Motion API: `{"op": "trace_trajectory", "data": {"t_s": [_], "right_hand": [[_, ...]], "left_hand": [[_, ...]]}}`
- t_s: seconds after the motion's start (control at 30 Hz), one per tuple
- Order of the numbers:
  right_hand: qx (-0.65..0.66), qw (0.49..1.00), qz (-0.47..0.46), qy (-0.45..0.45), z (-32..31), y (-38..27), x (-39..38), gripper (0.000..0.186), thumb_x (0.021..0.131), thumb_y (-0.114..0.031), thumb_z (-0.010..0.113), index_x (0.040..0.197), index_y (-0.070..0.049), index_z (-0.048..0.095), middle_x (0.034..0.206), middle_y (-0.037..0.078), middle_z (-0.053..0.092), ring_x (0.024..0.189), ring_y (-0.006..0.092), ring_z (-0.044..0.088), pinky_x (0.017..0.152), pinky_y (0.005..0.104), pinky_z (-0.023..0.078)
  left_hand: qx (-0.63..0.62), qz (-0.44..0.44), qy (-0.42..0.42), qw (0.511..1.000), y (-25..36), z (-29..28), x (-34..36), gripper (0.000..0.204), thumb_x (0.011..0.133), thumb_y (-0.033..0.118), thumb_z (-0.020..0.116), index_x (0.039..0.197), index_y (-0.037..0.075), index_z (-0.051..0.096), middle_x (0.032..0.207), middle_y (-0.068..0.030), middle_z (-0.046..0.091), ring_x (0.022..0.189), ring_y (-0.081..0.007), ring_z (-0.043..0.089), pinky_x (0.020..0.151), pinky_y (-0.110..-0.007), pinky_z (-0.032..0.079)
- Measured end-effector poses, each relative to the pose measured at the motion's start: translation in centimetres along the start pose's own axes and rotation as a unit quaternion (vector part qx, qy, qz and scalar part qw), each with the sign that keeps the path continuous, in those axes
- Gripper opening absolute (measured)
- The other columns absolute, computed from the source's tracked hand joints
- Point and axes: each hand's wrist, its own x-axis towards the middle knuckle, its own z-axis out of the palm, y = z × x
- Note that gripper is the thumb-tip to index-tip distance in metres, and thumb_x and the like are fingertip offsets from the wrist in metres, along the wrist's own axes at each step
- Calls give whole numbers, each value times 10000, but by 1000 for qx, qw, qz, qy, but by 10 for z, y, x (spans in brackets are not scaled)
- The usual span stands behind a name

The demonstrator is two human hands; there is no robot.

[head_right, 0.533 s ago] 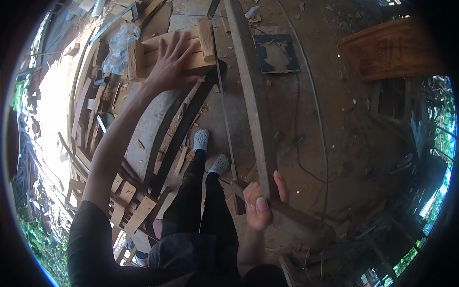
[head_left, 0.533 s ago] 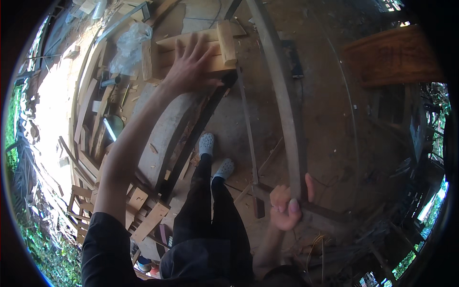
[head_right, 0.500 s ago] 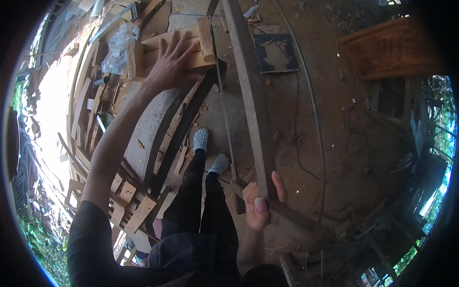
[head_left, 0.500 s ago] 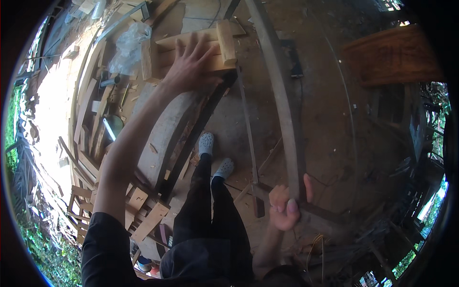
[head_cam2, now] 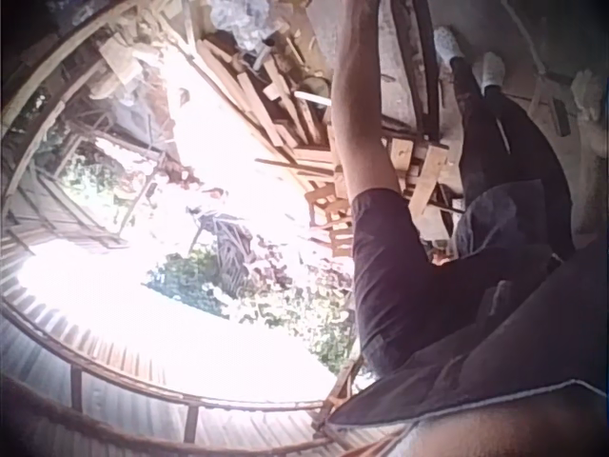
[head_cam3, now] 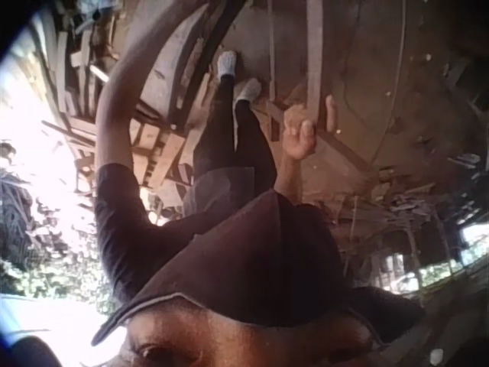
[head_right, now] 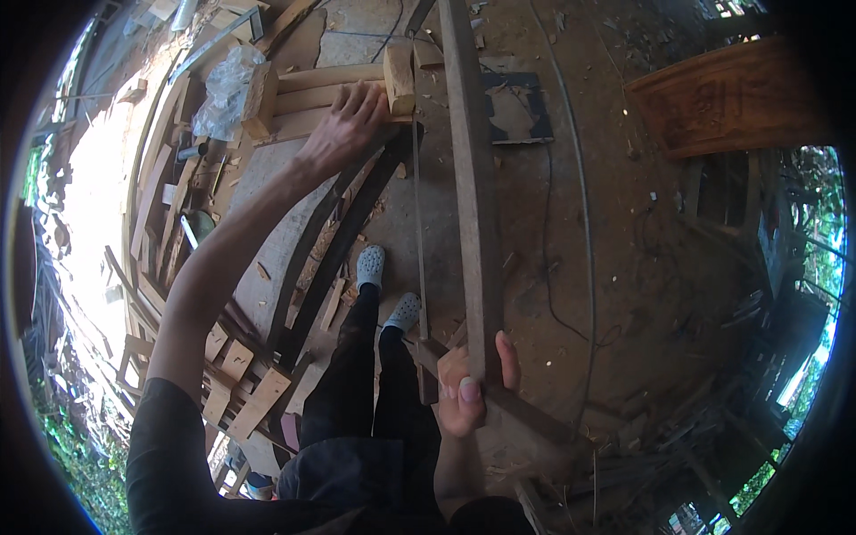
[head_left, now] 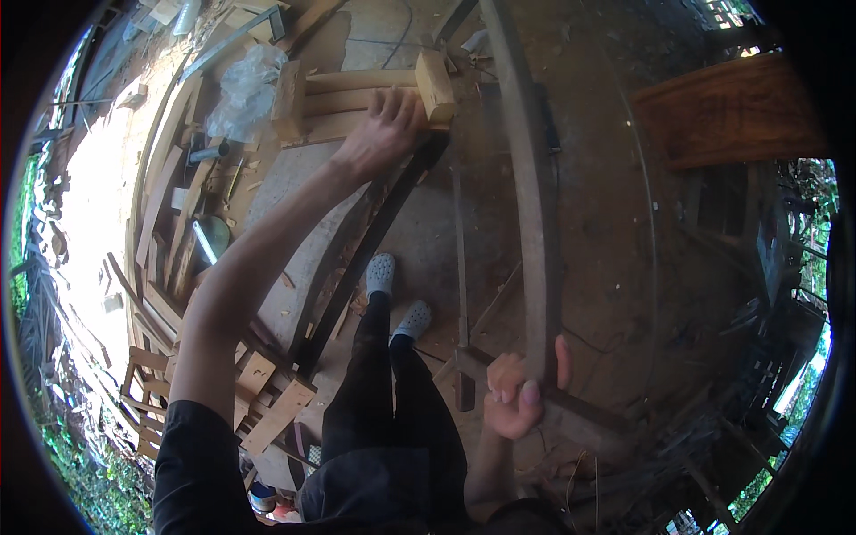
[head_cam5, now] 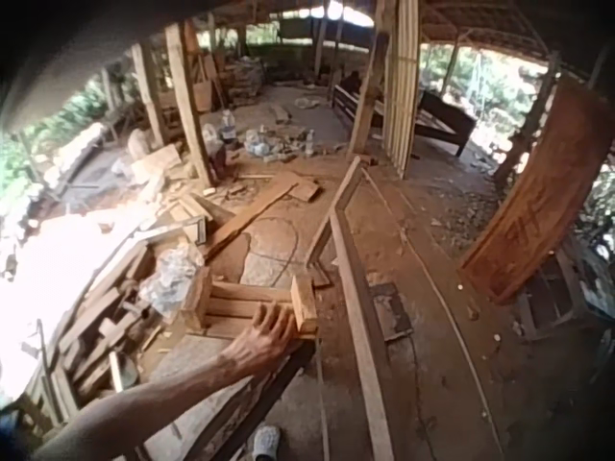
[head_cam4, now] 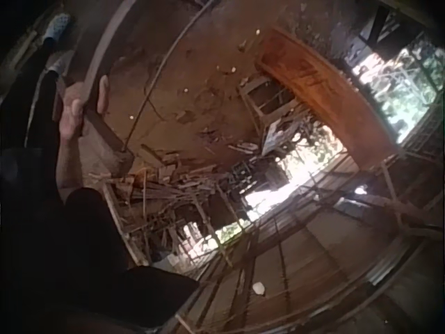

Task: The person holds and turns over a wooden piece, picks up a frame saw, and walks across the workshop. The person then positions the wooden piece on a work surface and cuts it using the frame saw.

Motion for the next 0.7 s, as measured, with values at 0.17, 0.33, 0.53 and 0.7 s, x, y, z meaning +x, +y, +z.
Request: {"op": "trace_trajectory", "data": {"t_s": [0.17, 0.33, 0.53, 0.7], "right_hand": [[33, 999, -7, 6, 5, -17, 18, 662, 999, -212, 422, 1560, 57, 198, 637, 15, 454, 495, 113, 379, 462, 269, 359], [11, 1000, -15, -12, 13, -37, 23, 655, 1007, -230, 406, 1555, 65, 201, 628, 3, 444, 486, 99, 371, 456, 263, 354], [36, 997, 30, 53, 33, -67, 34, 678, 994, -211, 502, 1550, 67, 232, 619, -5, 440, 514, 92, 392, 481, 267, 381], [-42, 992, 42, 107, 44, -101, 49, 661, 964, -205, 455, 1525, 93, 272, 572, -16, 402, 463, 83, 358, 432, 243, 362]], "left_hand": [[-10, -11, 84, 996, 4, -6, 3, 598, 958, 243, 612, 1390, -120, 414, 1411, -314, 483, 1355, -467, 458, 1122, -585, 366], [-31, -16, 42, 998, 5, -12, 5, 663, 920, 151, 587, 1477, -119, 348, 1493, -324, 442, 1389, -480, 443, 1167, -571, 349], [37, 21, 117, 992, 8, -10, 13, 626, 900, 244, 650, 1341, -148, 442, 1333, -321, 522, 1234, -475, 536, 958, -576, 484], [159, 37, -9, 987, 5, -7, -14, 632, 952, 245, 585, 1419, -140, 403, 1406, -325, 507, 1331, -476, 503, 1071, -587, 439]]}}
